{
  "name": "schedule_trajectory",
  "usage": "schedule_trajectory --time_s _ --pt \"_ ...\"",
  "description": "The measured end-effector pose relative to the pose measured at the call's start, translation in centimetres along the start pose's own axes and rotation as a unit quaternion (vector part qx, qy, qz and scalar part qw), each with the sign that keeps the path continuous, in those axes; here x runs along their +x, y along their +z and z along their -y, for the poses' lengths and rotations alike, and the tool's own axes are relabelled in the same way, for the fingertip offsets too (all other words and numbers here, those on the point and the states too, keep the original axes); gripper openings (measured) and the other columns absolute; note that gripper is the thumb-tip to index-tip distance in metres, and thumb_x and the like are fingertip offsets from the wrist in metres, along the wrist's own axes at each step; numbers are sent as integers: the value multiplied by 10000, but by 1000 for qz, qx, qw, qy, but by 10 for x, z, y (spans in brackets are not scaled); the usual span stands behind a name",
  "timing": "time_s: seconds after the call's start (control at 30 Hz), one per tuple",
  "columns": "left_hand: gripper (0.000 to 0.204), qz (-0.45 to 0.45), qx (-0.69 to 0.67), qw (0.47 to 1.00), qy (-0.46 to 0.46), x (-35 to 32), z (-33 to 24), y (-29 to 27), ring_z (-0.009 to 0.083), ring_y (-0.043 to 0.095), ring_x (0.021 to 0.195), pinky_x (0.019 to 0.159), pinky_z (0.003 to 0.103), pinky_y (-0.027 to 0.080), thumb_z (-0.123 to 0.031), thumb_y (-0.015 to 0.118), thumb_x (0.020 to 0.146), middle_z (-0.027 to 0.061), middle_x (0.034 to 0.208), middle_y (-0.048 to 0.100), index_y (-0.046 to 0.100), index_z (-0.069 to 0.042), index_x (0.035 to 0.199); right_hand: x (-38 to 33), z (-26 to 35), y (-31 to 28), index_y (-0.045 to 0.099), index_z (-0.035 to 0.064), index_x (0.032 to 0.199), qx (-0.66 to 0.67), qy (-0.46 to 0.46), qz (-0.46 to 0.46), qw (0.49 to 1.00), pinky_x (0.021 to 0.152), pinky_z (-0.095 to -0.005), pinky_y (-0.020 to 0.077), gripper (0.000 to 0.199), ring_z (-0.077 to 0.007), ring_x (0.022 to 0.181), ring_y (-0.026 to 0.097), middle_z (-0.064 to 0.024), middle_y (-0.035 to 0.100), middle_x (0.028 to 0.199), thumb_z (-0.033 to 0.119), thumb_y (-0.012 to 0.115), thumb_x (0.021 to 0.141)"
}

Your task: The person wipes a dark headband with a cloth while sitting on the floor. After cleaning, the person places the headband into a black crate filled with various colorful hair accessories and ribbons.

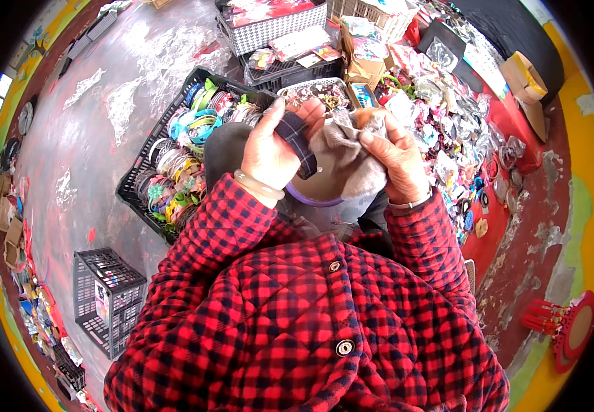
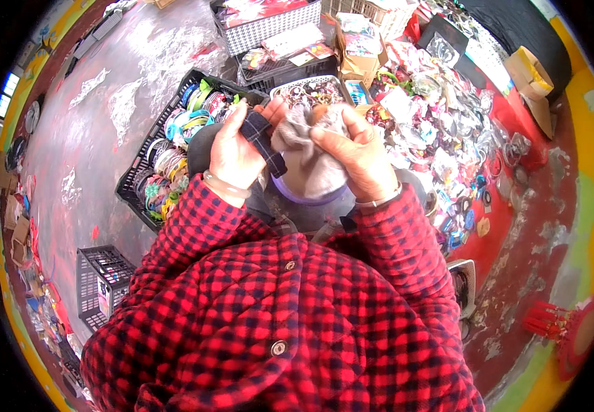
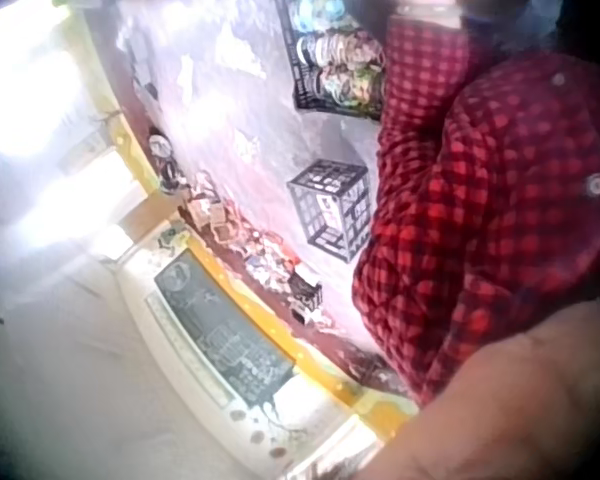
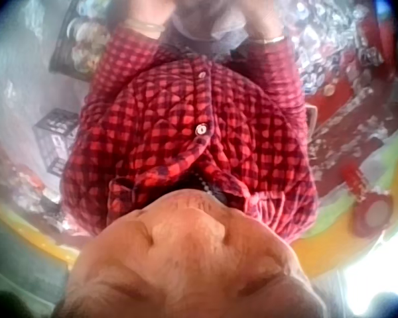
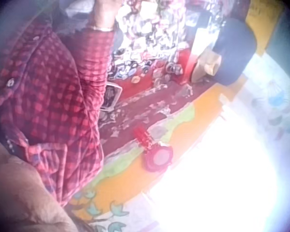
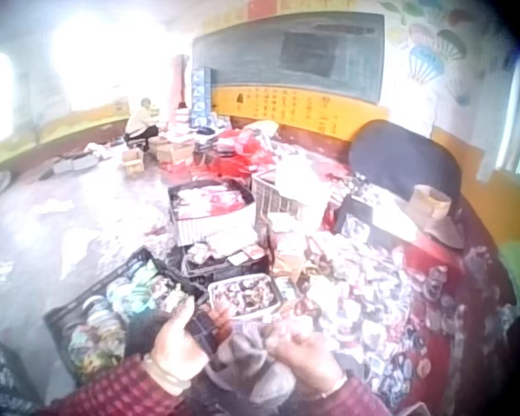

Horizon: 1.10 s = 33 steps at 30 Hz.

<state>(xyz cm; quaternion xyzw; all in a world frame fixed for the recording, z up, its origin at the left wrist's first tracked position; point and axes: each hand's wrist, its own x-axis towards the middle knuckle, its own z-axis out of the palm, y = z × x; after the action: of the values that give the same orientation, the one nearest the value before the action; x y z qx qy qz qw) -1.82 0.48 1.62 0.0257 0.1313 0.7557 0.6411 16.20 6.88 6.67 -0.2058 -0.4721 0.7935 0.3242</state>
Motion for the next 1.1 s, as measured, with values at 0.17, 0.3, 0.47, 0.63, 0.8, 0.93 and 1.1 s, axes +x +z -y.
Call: schedule_trajectory --time_s 0.17,0.3,0.47,0.63,0.8,0.93,1.1 --pt "346 83 -27 993 -76 2 16 -7 242 567 998 936 370 413 -299 402 951 139 1039 615 558 -2 1039 17 -24 17 589 39 959 -470 -331 37 818 795 -365 458 295 -304 899 567 -156 563 965 16 680 679" --pt "384 -1 7 998 -66 -6 23 7 275 530 1079 990 381 373 -334 350 963 168 1151 568 533 -3 1028 16 -49 21 567 30 893 -482 -340 48 806 768 -373 463 202 -333 907 562 -157 542 945 -13 641 710" --pt "360 -55 35 997 -27 -8 25 21 324 509 1117 1001 405 374 -334 338 968 218 1185 540 504 -15 964 3 -46 30 555 22 880 -505 -300 19 809 701 -396 475 157 -381 838 562 -186 546 944 -13 600 733" --pt "383 -48 80 996 18 -5 21 13 346 446 1196 1036 423 336 -349 352 962 240 1228 504 448 18 1010 -2 -49 26 576 -2 841 -504 -202 3 840 659 -400 467 121 -388 766 571 -202 577 895 24 609 727" --pt "340 6 51 998 39 0 8 21 341 450 1196 1025 422 353 -341 399 954 231 1202 525 497 -16 944 4 -33 -2 620 28 854 -303 26 63 951 633 -276 440 91 -132 709 549 -52 603 778 90 615 787" --pt "304 30 60 995 72 -1 3 28 320 448 1198 1036 415 333 -315 423 949 204 1202 530 528 -30 959 0 -13 -20 616 11 987 -85 39 4 996 704 -239 469 153 -99 779 577 -38 636 876 103 548 886" --pt "265 22 137 983 120 -2 18 25 289 484 1151 1007 403 347 -291 413 953 189 1198 537 523 -51 980 1 -3 -8 590 -8 1058 52 -15 -76 996 766 -259 478 197 -134 843 600 -79 639 944 100 515 910"
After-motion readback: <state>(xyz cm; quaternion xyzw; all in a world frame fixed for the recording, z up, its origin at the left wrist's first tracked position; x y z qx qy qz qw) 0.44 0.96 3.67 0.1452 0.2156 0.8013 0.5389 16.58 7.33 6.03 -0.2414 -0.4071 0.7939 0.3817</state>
